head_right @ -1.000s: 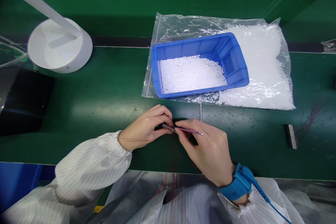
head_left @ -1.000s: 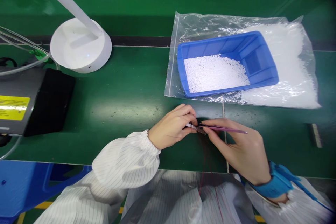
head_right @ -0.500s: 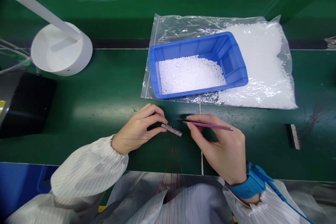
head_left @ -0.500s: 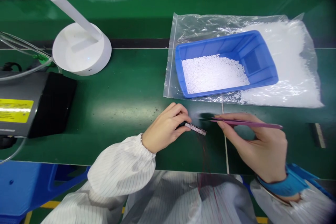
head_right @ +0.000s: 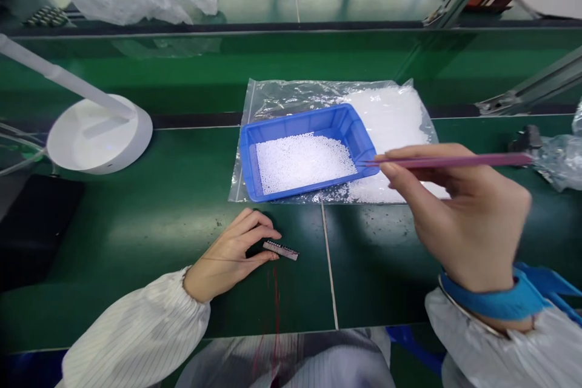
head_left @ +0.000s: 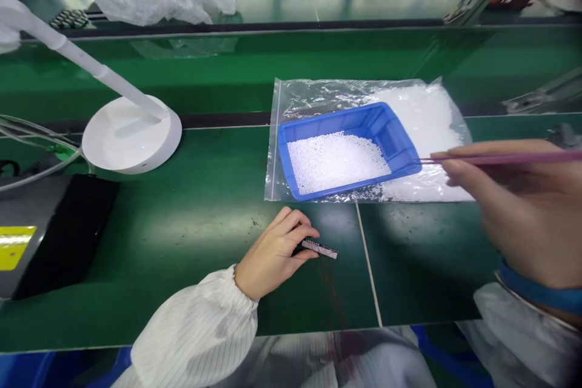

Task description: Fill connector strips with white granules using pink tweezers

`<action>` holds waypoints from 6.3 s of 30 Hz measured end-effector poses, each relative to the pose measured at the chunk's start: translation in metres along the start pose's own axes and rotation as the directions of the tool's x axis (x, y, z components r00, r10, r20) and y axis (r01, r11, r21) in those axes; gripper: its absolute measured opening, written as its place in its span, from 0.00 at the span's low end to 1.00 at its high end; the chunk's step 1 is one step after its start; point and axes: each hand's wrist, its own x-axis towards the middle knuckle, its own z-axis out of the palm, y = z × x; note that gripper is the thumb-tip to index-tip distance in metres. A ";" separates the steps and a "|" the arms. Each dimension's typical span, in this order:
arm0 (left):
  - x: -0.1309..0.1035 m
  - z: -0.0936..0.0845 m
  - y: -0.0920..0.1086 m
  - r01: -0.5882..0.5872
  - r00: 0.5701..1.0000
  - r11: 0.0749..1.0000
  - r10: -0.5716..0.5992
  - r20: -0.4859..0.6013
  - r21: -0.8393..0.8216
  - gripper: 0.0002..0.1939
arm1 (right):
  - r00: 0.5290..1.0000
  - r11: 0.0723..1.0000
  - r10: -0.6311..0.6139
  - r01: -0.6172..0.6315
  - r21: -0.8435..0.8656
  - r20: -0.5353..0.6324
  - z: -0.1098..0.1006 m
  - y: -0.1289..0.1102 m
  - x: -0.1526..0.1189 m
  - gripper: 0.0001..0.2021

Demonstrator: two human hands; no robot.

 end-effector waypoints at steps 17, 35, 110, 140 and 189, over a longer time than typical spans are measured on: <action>0.008 -0.005 -0.006 -0.001 0.998 0.998 0.005 0.058 -0.067 0.07 | 0.975 0.984 -0.074 0.106 -0.146 0.208 0.060 0.036 0.047 0.06; 0.008 -0.005 -0.008 -0.007 0.998 0.997 0.012 0.066 -0.072 0.08 | 0.962 0.970 -0.078 0.135 -0.204 0.263 0.057 0.040 0.049 0.05; 0.011 0.006 -0.003 -0.070 0.997 0.998 0.070 0.026 0.005 0.03 | 0.895 0.940 0.059 -0.199 0.277 0.443 0.057 -0.033 -0.070 0.04; 0.013 0.005 -0.004 -0.085 0.995 0.996 0.085 0.046 0.014 0.03 | 0.918 0.987 -0.110 0.055 0.151 0.381 0.050 -0.050 -0.067 0.07; 0.009 0.003 -0.003 -0.040 0.998 0.999 0.041 0.049 -0.011 0.06 | 0.998 0.983 -0.018 0.008 0.183 0.053 0.018 -0.025 -0.044 0.12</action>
